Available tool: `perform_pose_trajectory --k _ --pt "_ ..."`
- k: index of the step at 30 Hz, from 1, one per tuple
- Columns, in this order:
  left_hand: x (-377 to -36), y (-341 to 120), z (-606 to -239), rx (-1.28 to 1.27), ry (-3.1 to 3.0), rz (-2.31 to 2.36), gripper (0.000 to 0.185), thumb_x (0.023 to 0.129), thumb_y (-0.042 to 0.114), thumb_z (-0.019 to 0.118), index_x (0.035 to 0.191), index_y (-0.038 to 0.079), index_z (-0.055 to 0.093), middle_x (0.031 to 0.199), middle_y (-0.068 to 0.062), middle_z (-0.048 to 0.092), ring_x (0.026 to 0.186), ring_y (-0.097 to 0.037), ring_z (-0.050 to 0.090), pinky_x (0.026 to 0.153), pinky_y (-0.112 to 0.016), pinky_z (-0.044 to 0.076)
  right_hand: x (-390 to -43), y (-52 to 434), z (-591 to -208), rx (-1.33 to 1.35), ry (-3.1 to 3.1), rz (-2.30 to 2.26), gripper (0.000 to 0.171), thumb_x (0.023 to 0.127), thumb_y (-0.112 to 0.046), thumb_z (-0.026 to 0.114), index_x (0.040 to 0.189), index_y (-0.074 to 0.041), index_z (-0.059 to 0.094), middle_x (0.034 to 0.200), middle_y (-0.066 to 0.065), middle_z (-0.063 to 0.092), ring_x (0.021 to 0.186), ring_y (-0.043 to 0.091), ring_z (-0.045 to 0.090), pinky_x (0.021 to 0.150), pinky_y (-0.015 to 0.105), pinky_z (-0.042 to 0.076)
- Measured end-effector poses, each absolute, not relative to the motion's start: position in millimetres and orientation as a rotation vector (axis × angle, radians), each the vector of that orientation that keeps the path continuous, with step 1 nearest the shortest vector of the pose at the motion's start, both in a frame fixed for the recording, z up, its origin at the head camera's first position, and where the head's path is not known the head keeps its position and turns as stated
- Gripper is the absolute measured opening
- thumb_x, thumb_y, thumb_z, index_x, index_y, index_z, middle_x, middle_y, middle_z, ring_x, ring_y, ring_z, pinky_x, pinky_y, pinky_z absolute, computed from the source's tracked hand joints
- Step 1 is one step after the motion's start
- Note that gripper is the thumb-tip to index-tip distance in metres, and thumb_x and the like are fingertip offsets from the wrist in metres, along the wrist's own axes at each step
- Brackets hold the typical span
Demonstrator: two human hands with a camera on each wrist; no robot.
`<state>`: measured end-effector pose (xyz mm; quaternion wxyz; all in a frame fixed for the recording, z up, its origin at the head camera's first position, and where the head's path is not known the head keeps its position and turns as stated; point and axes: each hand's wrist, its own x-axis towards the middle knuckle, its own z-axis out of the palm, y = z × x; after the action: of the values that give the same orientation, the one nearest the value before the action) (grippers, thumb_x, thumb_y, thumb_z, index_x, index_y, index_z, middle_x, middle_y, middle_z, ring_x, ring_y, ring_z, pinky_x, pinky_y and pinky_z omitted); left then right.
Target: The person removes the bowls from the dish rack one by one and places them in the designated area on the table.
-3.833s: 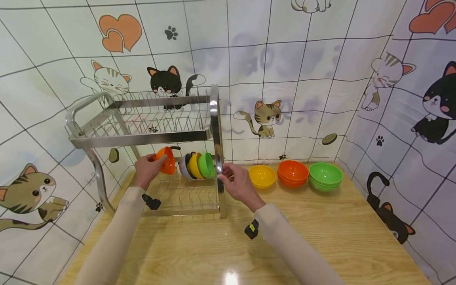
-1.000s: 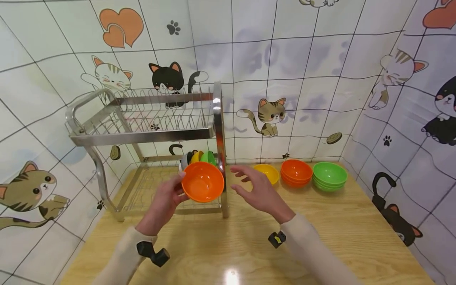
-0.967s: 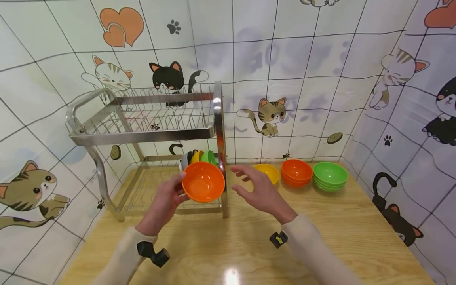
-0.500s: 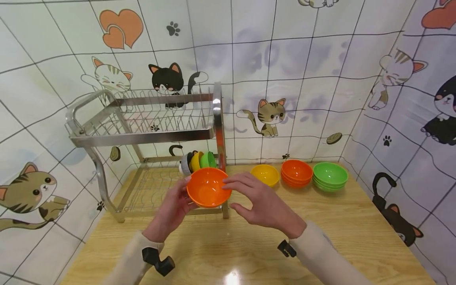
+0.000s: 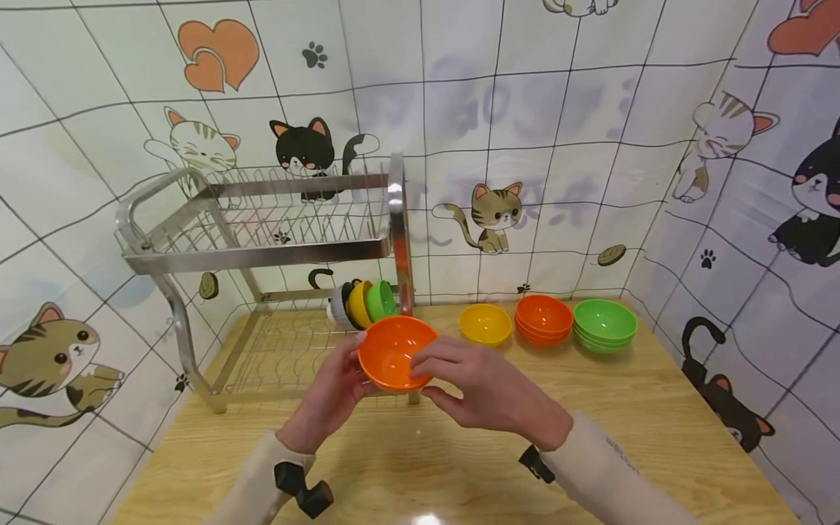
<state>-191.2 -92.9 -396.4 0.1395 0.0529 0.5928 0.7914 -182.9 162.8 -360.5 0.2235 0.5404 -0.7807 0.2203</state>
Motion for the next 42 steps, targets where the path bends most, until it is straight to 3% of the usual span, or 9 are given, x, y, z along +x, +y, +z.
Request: perform_pose_trajectory --k 8,15,21,27,31,35,42 --pt "-191 -91 -397 0.193 1.727 2.244 0.059 0.104 0.048 0.048 0.144 0.004 0.053 0.123 -0.007 0.068 0.102 -0.019 0.067 0.088 -0.033 0.061 -179 163 -357 1.542 -2.094 0.506 0.017 0.089 -0.017 0.081 0.103 -0.019 0.073 0.1 -0.01 0.07 0.091 0.005 0.064 0.087 0.021 0.059" --pt "-193 -91 -397 0.247 1.736 2.185 0.058 0.105 0.047 0.047 0.145 0.004 0.051 0.124 -0.008 0.067 0.103 -0.019 0.067 0.09 -0.034 0.061 -177 164 -356 1.565 -2.101 0.463 0.02 0.086 -0.014 0.083 0.103 -0.02 0.073 0.095 -0.01 0.07 0.086 0.006 0.063 0.082 0.02 0.059" --pt "-196 -93 -397 0.296 1.743 2.136 0.061 0.104 0.051 0.047 0.146 0.007 0.051 0.127 -0.007 0.068 0.106 -0.018 0.069 0.092 -0.038 0.061 -179 168 -356 1.583 -2.093 0.469 0.018 0.089 -0.013 0.08 0.104 -0.02 0.073 0.096 -0.009 0.07 0.086 0.006 0.063 0.082 0.019 0.059" --pt "-205 -94 -395 0.324 1.81 2.147 0.057 0.103 0.052 0.05 0.134 0.004 0.059 0.116 -0.002 0.069 0.102 -0.018 0.068 0.09 -0.04 0.062 -180 173 -353 1.568 -2.107 0.49 0.004 0.098 -0.021 0.071 0.101 -0.019 0.073 0.095 -0.01 0.07 0.084 0.004 0.061 0.081 0.017 0.058" --pt "-211 -93 -393 0.333 1.922 2.167 0.053 0.103 0.047 0.055 0.13 0.002 0.064 0.117 -0.007 0.071 0.105 -0.019 0.069 0.092 -0.041 0.061 -181 178 -351 1.544 -2.104 0.475 0.012 0.102 -0.027 0.064 0.1 -0.02 0.073 0.094 -0.011 0.069 0.083 0.004 0.061 0.079 0.015 0.057" --pt "-218 -91 -393 0.405 2.084 2.148 0.045 0.103 0.036 0.06 0.134 0.003 0.064 0.129 -0.014 0.069 0.115 -0.025 0.07 0.097 -0.043 0.059 -184 186 -350 1.511 -2.087 0.46 0.022 0.105 -0.033 0.056 0.099 -0.021 0.073 0.094 -0.011 0.069 0.082 0.003 0.06 0.077 0.016 0.057" --pt "-235 -89 -403 0.518 2.393 2.006 0.047 0.098 0.027 0.071 0.142 0.015 0.06 0.136 -0.007 0.066 0.125 -0.026 0.063 0.108 -0.04 0.053 -194 200 -350 1.439 -2.095 0.429 0.035 0.107 -0.04 0.045 0.096 -0.022 0.073 0.095 -0.011 0.068 0.08 0.001 0.059 0.072 0.015 0.055"
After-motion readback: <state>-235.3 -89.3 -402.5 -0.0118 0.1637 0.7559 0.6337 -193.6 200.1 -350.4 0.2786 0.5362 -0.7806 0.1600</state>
